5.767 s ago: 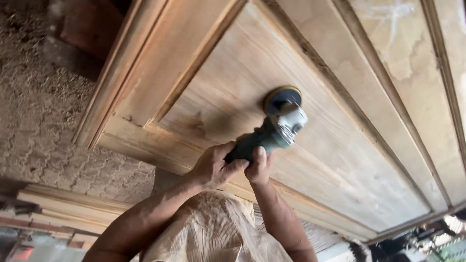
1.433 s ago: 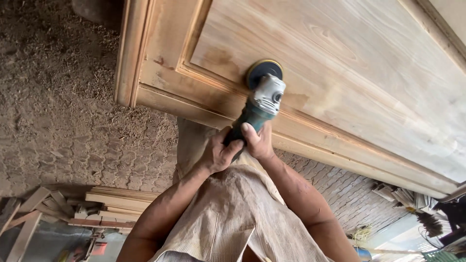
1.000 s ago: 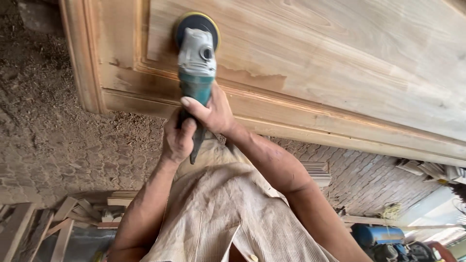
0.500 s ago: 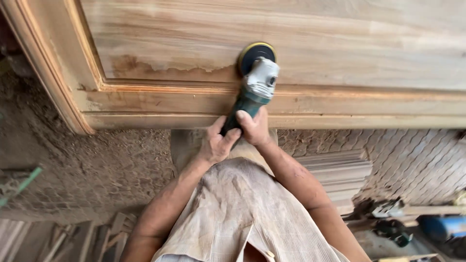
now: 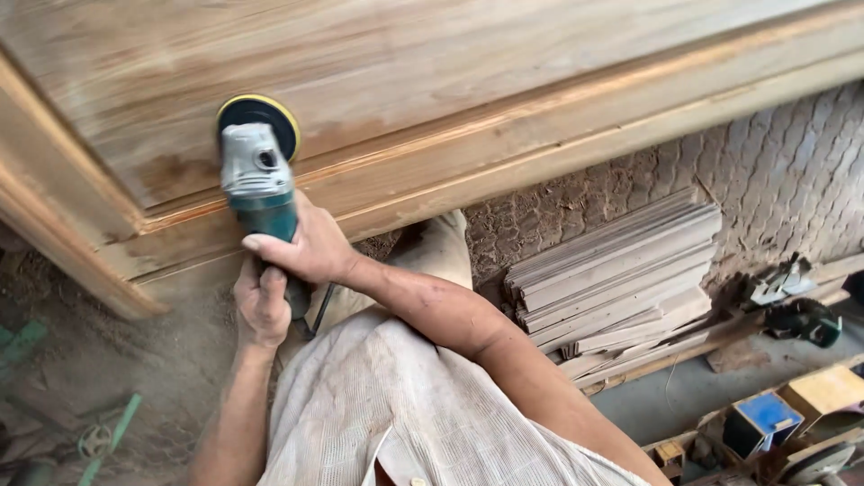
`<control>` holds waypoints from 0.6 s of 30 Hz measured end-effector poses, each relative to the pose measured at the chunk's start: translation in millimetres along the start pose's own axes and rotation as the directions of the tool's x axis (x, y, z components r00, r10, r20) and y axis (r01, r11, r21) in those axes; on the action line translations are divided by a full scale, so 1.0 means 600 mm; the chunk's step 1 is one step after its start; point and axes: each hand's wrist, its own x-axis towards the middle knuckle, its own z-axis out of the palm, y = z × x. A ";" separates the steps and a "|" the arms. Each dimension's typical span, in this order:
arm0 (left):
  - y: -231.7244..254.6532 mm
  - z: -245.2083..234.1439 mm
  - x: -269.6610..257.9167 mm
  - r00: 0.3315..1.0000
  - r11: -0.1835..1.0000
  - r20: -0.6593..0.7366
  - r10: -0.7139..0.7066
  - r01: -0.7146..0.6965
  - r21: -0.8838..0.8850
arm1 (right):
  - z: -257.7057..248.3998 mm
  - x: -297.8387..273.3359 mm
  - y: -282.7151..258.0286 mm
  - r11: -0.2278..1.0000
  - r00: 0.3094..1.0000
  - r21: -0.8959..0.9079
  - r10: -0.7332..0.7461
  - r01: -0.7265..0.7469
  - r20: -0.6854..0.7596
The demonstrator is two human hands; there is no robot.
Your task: The person sands a large wooden door panel using an electric orbital sander and manual sandpaper.
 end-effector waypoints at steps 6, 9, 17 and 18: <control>0.026 0.211 0.074 0.973 0.988 0.210 -0.100 0.072 0.140 | -0.227 -0.045 0.061 0.991 0.978 0.101 0.102 -0.085 -0.182; 0.045 0.352 0.123 0.965 0.940 0.247 -0.093 0.003 0.340 | -0.367 -0.063 0.075 0.962 0.932 0.260 0.164 -0.079 -0.324; 0.081 0.529 0.189 0.922 0.985 0.377 -0.084 0.019 0.173 | -0.547 -0.080 0.057 0.903 0.917 0.406 0.034 0.143 -0.399; 0.087 0.540 0.199 0.917 0.984 0.391 -0.076 0.005 0.180 | -0.556 -0.074 0.051 0.900 0.910 0.407 0.025 0.160 -0.413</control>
